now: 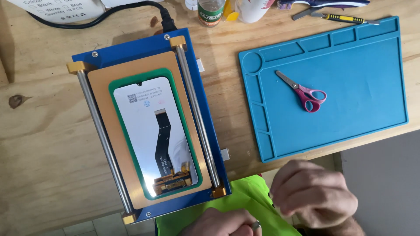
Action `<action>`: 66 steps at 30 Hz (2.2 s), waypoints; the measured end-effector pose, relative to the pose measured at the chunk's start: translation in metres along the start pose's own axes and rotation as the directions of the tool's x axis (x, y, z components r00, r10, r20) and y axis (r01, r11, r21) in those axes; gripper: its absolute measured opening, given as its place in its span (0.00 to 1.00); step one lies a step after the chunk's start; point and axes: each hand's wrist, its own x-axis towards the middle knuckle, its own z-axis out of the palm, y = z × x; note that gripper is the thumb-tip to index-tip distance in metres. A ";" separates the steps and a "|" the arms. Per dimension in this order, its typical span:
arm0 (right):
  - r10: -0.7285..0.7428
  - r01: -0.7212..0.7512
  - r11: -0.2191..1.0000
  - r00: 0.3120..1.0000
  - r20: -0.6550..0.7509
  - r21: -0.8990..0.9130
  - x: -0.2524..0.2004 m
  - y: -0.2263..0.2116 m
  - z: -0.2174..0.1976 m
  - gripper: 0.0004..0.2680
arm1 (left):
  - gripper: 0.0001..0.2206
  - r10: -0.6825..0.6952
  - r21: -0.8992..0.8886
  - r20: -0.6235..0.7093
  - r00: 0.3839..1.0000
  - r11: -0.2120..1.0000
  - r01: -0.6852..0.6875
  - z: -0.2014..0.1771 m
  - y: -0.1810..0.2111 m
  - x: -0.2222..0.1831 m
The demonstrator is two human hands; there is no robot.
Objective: Separating a mobile phone screen from its frame using a heating separator machine and a thin cutting wire.
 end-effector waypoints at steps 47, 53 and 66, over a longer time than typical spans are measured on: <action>0.075 -0.059 0.993 0.985 0.158 -0.103 0.032 -0.017 0.039 0.05 | 0.25 0.425 -0.054 -0.246 0.871 0.891 -0.451 -0.005 -0.027 -0.023; -0.034 0.047 0.996 0.983 0.182 -0.070 -0.003 0.006 0.033 0.09 | 0.15 0.406 0.061 -0.222 0.887 0.913 -0.403 0.006 -0.037 -0.016; 0.224 -0.217 0.975 0.947 -0.232 0.053 0.007 -0.006 0.015 0.08 | 0.08 0.628 0.219 -0.412 0.660 0.771 -0.598 0.004 -0.055 -0.024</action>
